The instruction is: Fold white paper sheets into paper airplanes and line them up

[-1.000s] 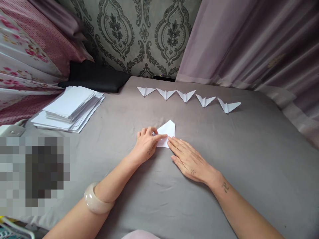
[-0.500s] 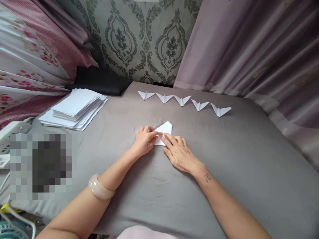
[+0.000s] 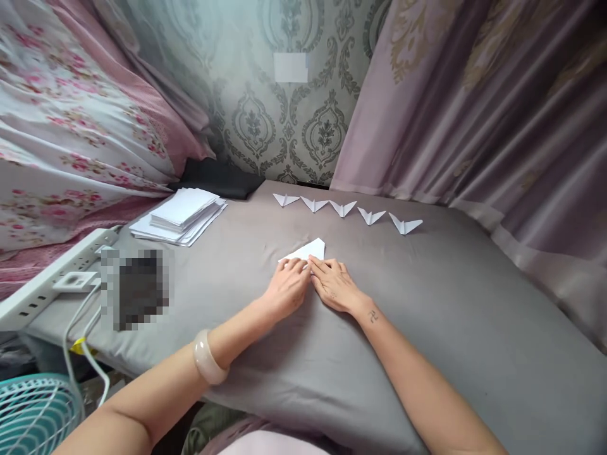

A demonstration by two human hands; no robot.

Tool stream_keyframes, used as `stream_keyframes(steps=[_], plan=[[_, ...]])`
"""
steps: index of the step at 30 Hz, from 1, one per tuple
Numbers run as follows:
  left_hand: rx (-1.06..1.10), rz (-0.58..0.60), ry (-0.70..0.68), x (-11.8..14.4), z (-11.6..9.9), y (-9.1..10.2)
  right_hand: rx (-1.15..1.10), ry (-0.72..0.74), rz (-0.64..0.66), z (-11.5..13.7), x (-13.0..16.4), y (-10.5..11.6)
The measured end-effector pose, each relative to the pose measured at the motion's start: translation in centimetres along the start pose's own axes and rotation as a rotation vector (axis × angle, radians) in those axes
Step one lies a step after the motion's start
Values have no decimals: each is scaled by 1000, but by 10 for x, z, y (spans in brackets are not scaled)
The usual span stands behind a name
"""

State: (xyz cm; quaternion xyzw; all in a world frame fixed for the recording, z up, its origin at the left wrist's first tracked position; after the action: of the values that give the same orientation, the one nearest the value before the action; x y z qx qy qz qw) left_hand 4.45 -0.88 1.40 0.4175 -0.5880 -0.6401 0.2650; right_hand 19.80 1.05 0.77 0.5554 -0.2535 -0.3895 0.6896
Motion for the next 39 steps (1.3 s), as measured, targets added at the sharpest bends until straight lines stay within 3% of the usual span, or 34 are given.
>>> stream_keyframes(steps=[3,6,16,25,31,39], plan=[[-44,32,-1,11,-17,-5,19,0,-4,2,0,-2],[-48,69,29,15,-21,-11,31,-27,-14,7,0,-3],[19,53,21,20,-4,-17,96,-235,-92,35,-3,-13],[46,55,-56,20,7,-19,95,-199,-164,32,-4,-17],[64,45,-60,21,11,-17,103,-229,-121,36,-4,-14],[62,63,-22,21,17,-11,101,-212,-154,34,-4,-17]])
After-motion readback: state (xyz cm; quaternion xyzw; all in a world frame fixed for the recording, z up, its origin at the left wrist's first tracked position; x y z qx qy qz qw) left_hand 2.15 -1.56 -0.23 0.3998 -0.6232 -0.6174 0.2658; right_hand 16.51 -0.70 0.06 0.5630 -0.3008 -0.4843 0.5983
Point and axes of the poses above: each hand's wrist, its own x-axis away from the middle knuckle, its own y-axis out of the back of the hand, z = x × y, the point moved 2 cm from there along -x, towards the middle knuckle, and after that the axes turned 5 degrees about -x, right-handed, at the moved point
